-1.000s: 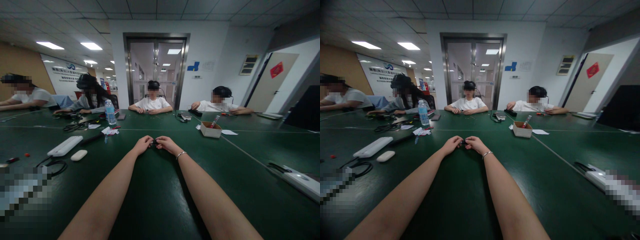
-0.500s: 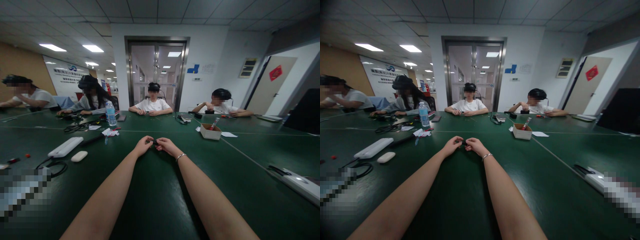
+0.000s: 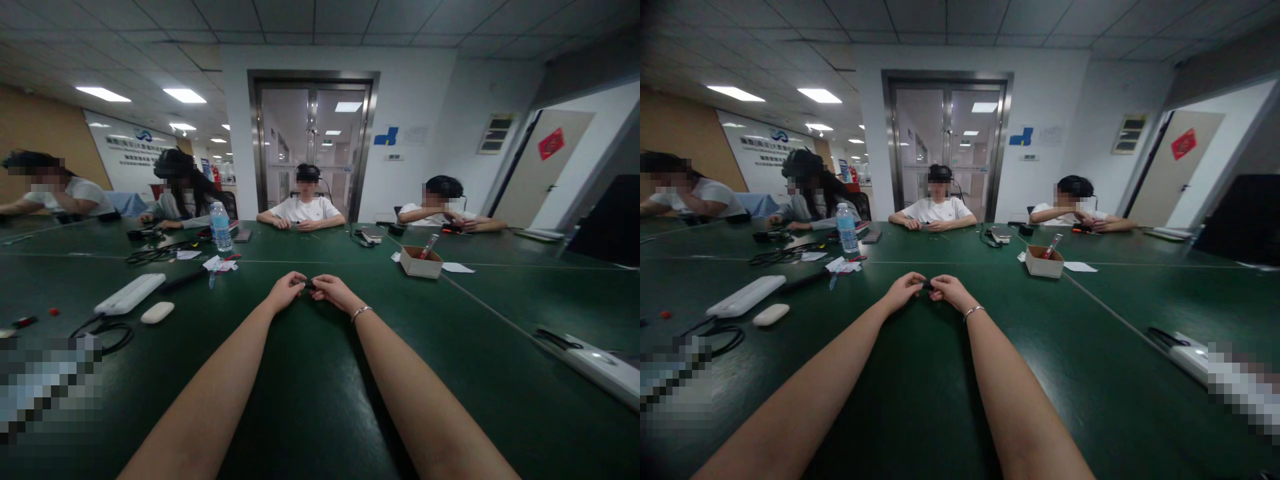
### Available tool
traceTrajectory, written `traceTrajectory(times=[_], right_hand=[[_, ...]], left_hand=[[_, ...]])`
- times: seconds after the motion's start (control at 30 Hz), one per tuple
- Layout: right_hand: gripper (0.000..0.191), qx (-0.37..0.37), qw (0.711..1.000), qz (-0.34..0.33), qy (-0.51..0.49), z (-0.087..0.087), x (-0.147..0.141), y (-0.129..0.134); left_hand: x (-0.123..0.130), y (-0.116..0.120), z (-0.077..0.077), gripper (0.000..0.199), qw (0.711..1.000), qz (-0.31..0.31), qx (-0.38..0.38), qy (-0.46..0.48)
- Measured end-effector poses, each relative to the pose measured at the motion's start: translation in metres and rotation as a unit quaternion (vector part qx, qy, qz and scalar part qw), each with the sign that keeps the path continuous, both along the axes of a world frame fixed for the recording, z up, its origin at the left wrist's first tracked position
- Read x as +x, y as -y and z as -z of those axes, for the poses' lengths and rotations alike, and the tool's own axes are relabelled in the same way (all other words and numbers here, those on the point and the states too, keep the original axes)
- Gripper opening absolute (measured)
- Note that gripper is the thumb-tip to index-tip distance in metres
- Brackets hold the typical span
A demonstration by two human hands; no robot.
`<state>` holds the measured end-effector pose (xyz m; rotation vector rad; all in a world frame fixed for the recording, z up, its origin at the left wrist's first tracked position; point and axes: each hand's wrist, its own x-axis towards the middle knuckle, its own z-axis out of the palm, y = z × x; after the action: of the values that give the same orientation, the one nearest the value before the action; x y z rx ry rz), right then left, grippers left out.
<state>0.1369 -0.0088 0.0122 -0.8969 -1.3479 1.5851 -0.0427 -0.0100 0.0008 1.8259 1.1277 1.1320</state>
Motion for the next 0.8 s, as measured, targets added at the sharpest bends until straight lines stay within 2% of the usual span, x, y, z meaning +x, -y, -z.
traceTrajectory(times=[0.17, 0.47, 0.8], right_hand=[[0.002, 0.003, 1.0, -0.005, -0.009, 0.0011, 0.0002, -0.0006], [0.006, -0.011, 1.0, 0.003, -0.007, -0.0009, -0.0002, 0.0004], [0.003, -0.009, 1.0, 0.0, -0.007, -0.0002, 0.0004, 0.0002]], left_hand=[[0.0015, 0.0005, -0.002, 0.027, 0.999, 0.021, -0.027, 0.016], [-0.0012, 0.0013, -0.0042, 0.029, 0.999, -0.03, -0.002, 0.015], [-0.0016, -0.002, -0.0015, 0.024, 0.999, -0.006, -0.025, 0.029]])
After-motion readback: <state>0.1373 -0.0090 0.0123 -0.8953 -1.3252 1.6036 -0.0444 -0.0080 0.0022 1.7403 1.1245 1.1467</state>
